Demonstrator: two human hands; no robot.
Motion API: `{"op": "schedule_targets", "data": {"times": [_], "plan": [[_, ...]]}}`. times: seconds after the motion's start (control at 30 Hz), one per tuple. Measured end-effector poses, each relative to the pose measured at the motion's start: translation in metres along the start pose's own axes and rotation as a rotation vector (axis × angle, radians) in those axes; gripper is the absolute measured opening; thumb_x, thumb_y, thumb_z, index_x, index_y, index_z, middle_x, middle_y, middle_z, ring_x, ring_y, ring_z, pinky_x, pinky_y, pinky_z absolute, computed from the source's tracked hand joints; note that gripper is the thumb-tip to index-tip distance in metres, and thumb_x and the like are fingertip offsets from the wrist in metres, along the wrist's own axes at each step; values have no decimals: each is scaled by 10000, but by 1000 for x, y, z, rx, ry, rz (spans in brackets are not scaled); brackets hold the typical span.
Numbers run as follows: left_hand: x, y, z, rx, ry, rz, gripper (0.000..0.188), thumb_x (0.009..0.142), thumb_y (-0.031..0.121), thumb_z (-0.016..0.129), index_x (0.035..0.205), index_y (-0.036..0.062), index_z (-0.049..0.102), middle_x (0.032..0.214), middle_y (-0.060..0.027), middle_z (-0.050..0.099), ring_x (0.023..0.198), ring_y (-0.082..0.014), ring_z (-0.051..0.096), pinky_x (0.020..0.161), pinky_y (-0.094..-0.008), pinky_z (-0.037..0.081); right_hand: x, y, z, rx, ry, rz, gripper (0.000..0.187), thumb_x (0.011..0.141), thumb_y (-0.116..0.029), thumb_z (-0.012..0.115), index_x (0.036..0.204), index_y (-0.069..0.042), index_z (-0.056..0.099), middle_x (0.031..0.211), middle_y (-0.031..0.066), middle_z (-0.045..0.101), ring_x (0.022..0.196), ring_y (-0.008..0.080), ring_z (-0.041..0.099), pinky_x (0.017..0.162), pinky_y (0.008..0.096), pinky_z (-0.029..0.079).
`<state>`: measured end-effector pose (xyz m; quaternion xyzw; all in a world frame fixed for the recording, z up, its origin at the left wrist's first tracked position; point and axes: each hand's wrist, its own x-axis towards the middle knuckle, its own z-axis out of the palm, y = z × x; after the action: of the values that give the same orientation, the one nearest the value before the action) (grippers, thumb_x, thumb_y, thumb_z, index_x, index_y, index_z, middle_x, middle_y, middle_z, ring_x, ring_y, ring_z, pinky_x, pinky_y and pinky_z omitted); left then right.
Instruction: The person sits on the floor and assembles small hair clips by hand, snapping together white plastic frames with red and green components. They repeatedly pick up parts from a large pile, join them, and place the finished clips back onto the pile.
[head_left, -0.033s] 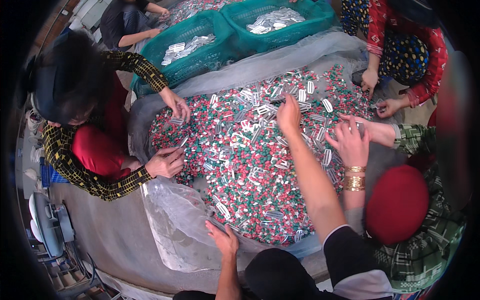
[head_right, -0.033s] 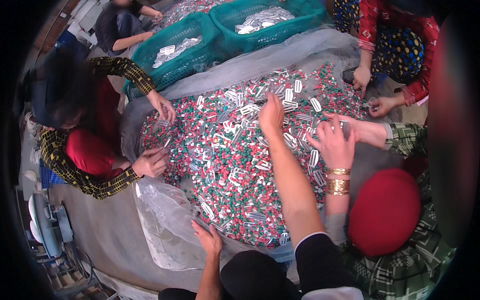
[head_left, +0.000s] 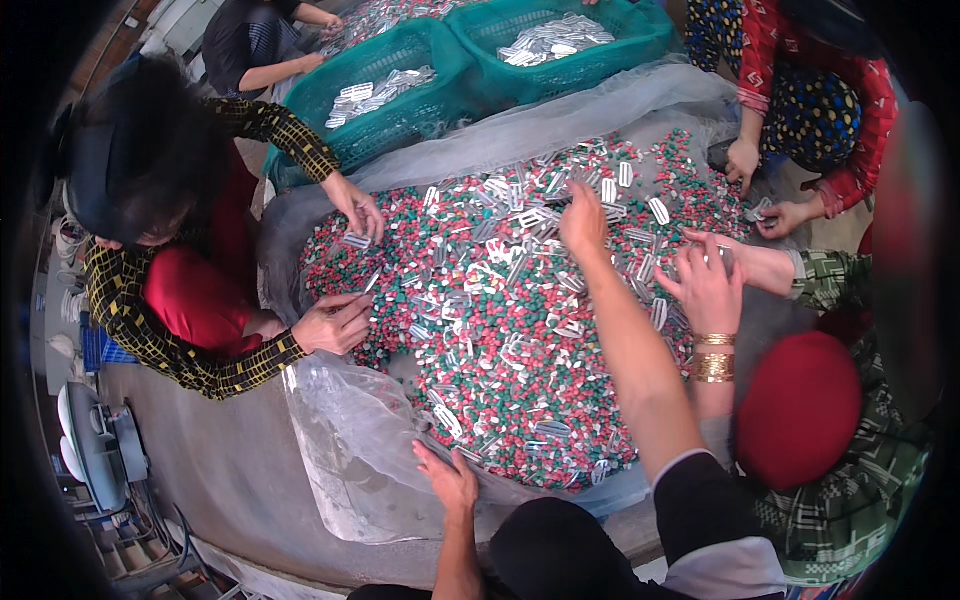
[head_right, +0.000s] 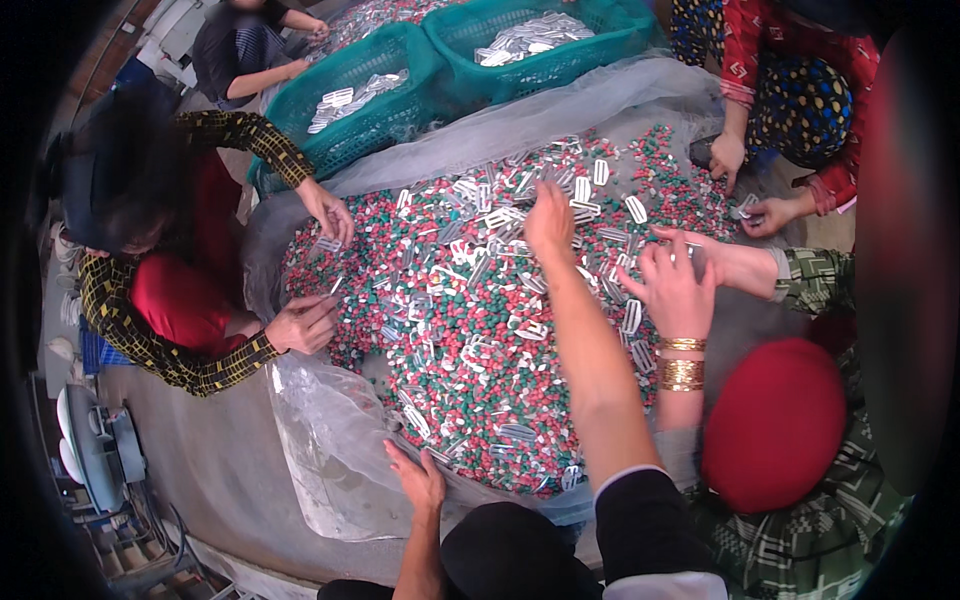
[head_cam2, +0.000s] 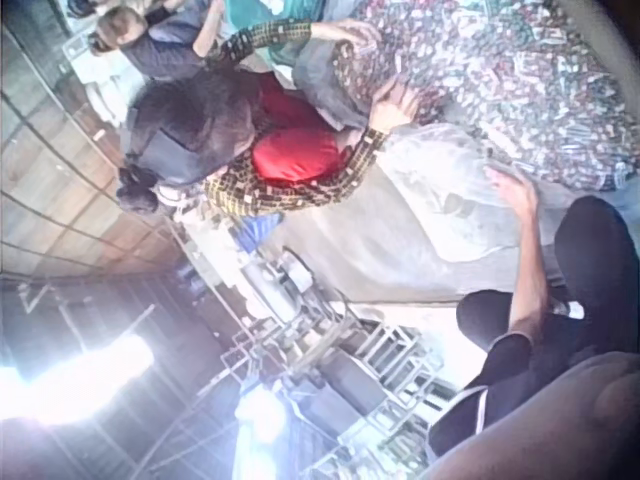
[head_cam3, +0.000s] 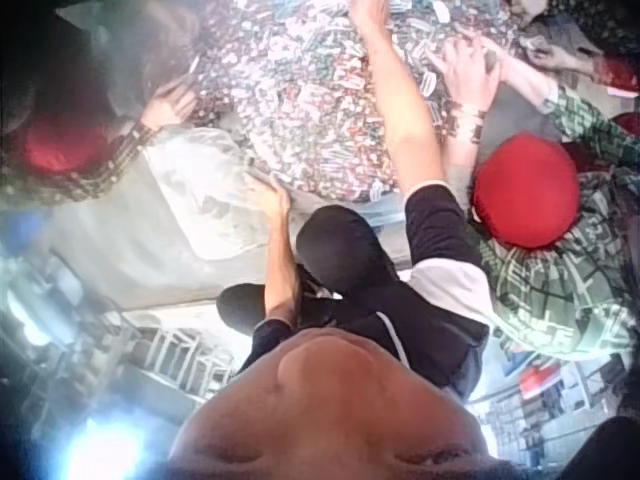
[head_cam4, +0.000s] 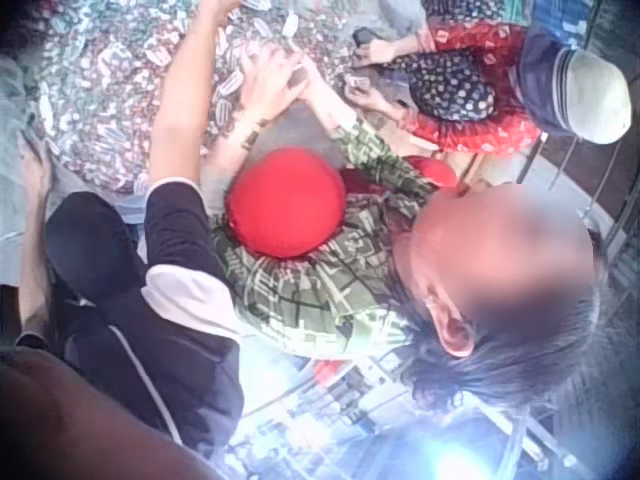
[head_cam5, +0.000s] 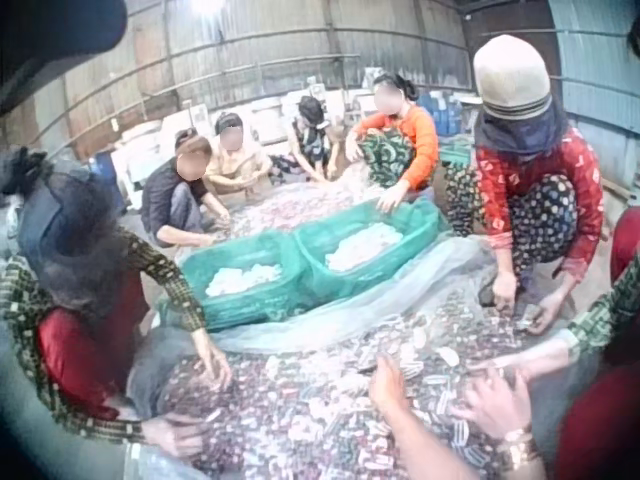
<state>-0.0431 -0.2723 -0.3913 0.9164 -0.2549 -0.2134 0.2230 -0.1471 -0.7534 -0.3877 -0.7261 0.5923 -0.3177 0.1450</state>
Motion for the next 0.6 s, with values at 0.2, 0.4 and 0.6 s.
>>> {"op": "schedule_targets", "data": {"times": [0.2,0.4,0.6], "plan": [[5,-20,-28,-130,-13,64,851,944,224,550,1548,-26,5,1570,-271,263,1457,-395,273,1211,-532,76,17,-3,-4,-12,-184,-139,373,816,-152,716,1181,-82,684,1182,146,638,1150,331,564,1008,427,446],[9,-21,-18,-177,-93,129,878,937,266,574,1553,-8,11,1566,-265,276,1451,-399,282,1215,-514,99,-3,13,-25,516,4,274,369,867,-225,753,1124,20,653,1041,151,730,881,224,709,777,328,537],[24,-2,-82,27,-277,-6,745,929,312,619,1515,19,265,1295,-275,587,1199,-455,553,1047,-472,418,-79,-70,-88,818,-172,661,506,892,-222,749,1271,41,539,998,109,717,768,132,682,624,243,491]]}}
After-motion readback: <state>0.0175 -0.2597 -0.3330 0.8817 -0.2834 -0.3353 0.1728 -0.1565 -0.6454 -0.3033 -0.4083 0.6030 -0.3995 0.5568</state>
